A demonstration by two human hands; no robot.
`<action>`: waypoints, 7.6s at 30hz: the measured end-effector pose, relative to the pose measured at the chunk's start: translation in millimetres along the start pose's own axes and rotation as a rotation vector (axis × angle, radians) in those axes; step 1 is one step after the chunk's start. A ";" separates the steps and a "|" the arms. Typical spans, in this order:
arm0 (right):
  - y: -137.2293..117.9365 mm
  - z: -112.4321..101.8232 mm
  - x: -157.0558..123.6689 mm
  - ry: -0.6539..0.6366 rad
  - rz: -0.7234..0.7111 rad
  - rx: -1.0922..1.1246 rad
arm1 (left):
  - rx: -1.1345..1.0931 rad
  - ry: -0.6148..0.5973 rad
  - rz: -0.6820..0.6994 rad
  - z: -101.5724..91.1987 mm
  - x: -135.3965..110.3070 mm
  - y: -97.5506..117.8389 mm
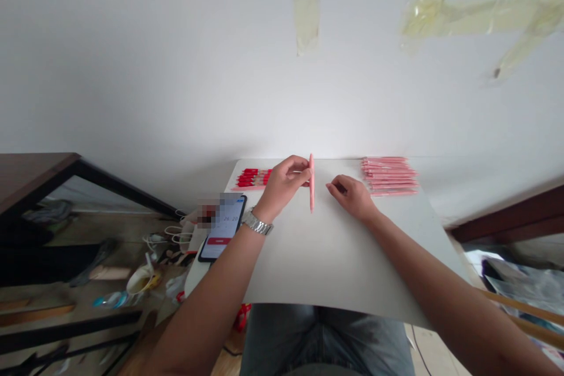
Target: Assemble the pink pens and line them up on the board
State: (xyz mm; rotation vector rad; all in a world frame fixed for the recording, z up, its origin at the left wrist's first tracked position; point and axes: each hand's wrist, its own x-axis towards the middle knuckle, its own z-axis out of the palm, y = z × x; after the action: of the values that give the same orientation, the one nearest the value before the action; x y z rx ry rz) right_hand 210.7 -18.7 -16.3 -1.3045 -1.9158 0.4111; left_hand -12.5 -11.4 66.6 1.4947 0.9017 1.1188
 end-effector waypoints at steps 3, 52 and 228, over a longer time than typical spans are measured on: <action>-1.3 -0.3 -0.3 0.003 0.005 0.013 | -0.151 0.006 -0.055 15.5 4.9 -13.3; -17.9 -4.6 -8.5 -0.021 0.070 0.105 | -0.492 0.089 -0.083 31.3 16.8 -77.4; -12.9 -7.1 -7.3 0.118 -0.036 -0.046 | -0.368 0.166 -0.019 36.0 14.0 -78.5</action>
State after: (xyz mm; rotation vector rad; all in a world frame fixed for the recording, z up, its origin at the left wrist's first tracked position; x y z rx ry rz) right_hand 209.0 -31.7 -6.5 -1.2930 -1.8565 0.2670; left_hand 26.6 7.3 -9.3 1.1032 0.7685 1.3283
